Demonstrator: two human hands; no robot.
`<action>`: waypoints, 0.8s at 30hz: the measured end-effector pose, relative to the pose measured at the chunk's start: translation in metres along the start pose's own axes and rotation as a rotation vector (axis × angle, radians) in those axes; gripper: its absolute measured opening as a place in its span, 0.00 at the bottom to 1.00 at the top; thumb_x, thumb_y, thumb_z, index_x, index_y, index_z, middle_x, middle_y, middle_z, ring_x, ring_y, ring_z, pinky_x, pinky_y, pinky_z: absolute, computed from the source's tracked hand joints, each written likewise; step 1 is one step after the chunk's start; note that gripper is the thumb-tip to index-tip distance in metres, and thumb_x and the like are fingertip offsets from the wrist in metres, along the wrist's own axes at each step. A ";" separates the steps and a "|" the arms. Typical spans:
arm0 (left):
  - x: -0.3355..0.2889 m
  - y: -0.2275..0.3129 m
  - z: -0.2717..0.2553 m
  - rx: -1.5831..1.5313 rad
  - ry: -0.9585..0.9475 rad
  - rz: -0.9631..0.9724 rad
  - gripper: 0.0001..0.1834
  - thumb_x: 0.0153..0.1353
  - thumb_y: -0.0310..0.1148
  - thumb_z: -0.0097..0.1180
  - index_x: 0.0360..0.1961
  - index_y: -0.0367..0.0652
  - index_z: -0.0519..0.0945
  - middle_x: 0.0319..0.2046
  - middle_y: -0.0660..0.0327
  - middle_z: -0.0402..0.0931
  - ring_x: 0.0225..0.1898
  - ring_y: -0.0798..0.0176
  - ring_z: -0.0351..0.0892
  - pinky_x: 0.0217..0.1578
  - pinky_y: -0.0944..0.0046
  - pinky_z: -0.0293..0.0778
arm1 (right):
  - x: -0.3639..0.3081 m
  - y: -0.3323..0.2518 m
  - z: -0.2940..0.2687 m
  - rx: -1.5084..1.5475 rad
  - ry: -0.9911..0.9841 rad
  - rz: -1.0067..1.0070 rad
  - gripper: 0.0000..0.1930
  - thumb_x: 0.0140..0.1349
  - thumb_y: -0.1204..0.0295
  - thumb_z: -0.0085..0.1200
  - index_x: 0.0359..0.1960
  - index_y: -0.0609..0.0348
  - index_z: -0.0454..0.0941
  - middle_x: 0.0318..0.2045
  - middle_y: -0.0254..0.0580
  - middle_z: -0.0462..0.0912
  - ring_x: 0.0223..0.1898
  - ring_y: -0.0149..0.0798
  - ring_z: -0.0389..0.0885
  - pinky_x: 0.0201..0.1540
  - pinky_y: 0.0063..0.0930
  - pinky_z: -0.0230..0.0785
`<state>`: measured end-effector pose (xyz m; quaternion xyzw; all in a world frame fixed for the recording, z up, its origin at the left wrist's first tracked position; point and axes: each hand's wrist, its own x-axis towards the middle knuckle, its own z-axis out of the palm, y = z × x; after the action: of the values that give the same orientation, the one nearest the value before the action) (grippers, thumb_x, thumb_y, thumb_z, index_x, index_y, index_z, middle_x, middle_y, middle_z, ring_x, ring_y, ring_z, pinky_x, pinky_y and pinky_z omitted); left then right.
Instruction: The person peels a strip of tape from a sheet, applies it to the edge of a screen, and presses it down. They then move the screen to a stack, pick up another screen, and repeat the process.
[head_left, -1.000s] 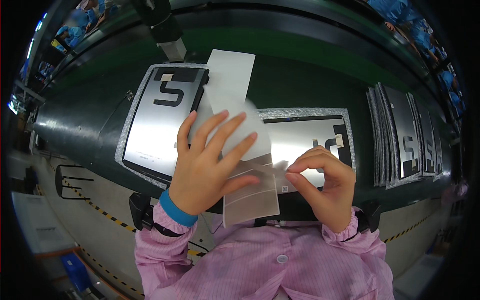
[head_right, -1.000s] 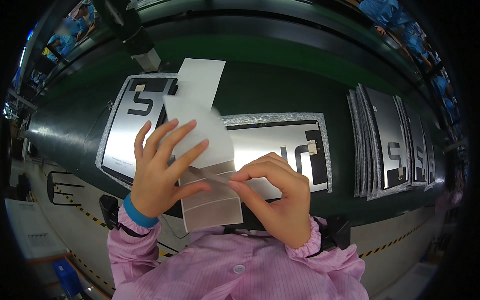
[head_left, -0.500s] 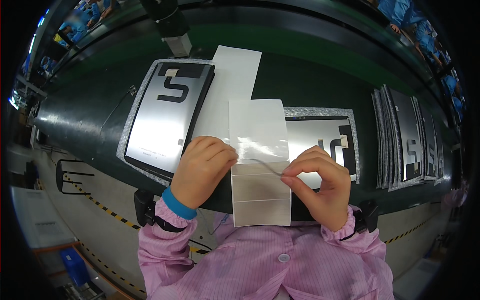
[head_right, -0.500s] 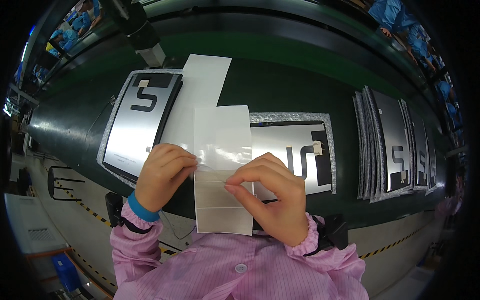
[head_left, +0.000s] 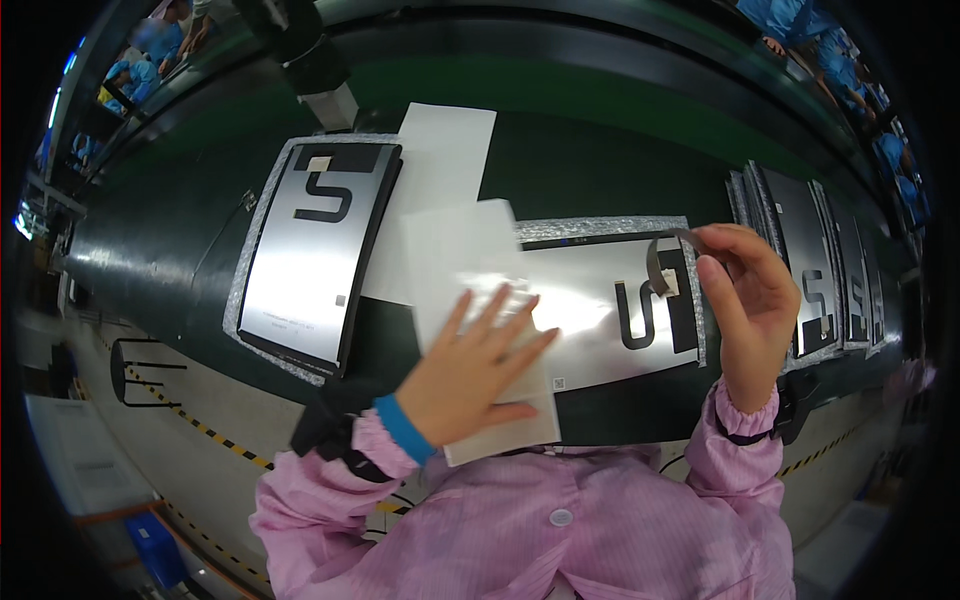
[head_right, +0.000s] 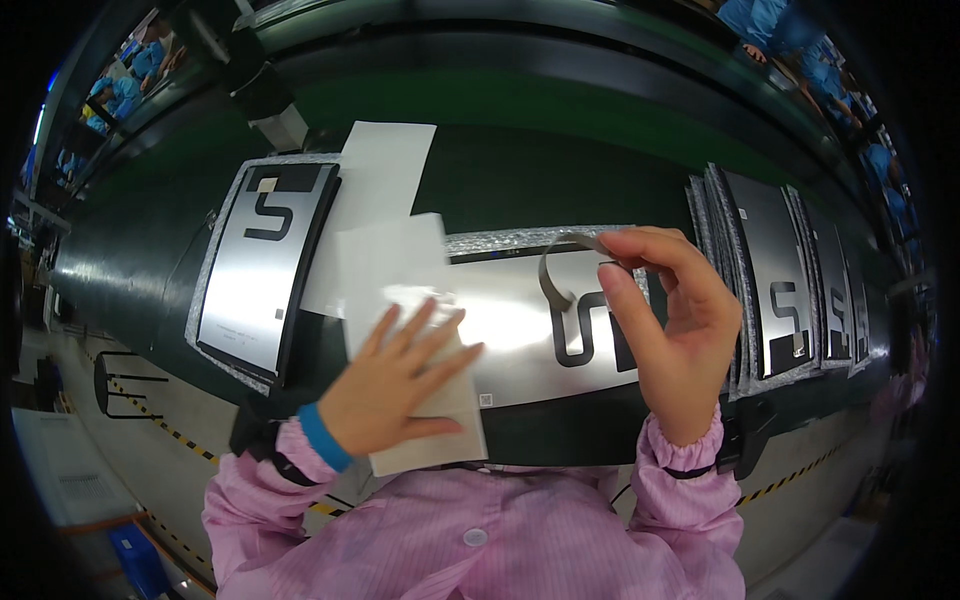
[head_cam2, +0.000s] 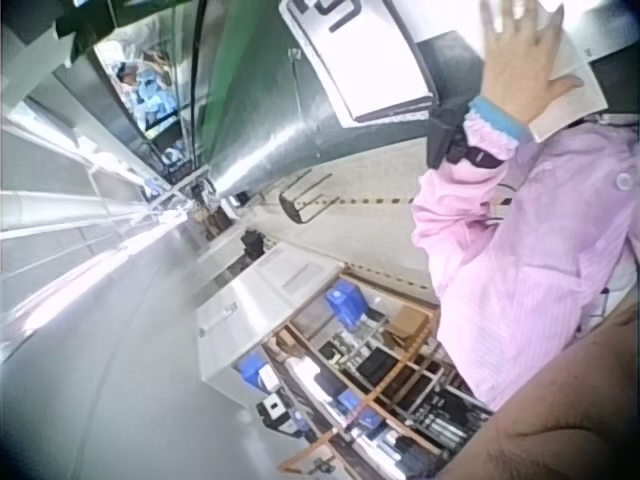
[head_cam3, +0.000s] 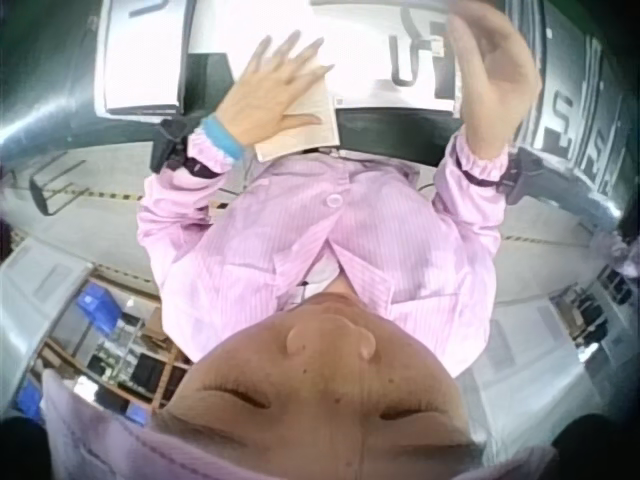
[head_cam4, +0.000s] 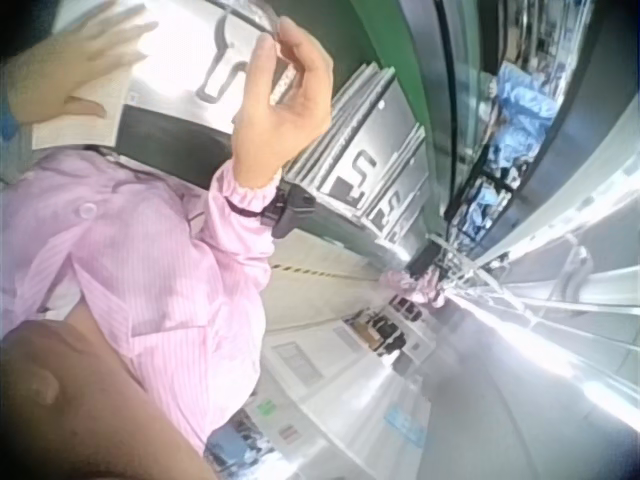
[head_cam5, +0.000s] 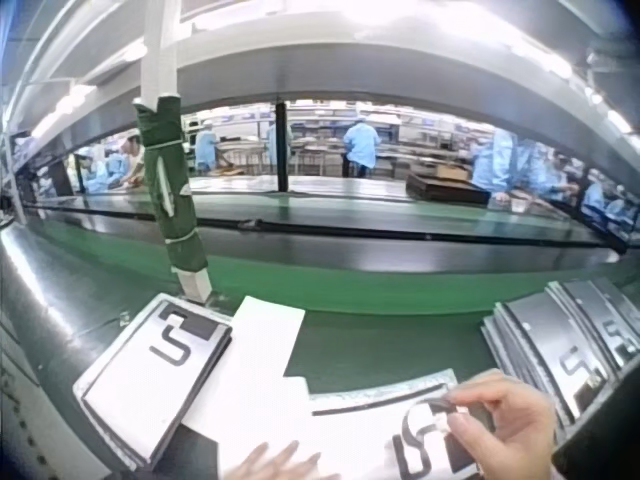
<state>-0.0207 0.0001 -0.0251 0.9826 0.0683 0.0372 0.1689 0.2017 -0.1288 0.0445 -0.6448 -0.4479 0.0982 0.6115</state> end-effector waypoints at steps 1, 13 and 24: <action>-0.003 -0.007 -0.005 0.021 -0.023 -0.056 0.44 0.54 0.57 0.60 0.69 0.56 0.60 0.69 0.50 0.54 0.71 0.40 0.49 0.67 0.38 0.48 | 0.002 0.002 -0.003 -0.003 0.011 0.004 0.11 0.55 0.84 0.58 0.41 0.67 0.80 0.38 0.43 0.82 0.43 0.34 0.78 0.51 0.27 0.67; 0.055 0.009 -0.044 -0.577 0.418 -0.191 0.20 0.44 0.33 0.75 0.35 0.37 0.78 0.31 0.60 0.80 0.32 0.68 0.80 0.30 0.71 0.72 | 0.009 -0.009 0.006 -0.448 -0.102 -0.437 0.11 0.46 0.85 0.63 0.33 0.63 0.82 0.30 0.40 0.83 0.34 0.41 0.78 0.37 0.31 0.71; 0.077 0.006 -0.029 -0.758 0.416 -0.321 0.06 0.55 0.25 0.63 0.30 0.35 0.78 0.27 0.62 0.80 0.29 0.72 0.80 0.25 0.75 0.73 | 0.005 -0.012 0.001 -0.390 -0.139 -0.429 0.12 0.43 0.87 0.64 0.31 0.63 0.83 0.29 0.39 0.82 0.32 0.41 0.78 0.34 0.29 0.70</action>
<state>0.0536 0.0154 0.0082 0.8002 0.2335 0.2294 0.5026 0.1983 -0.1260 0.0573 -0.6326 -0.6251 -0.0772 0.4506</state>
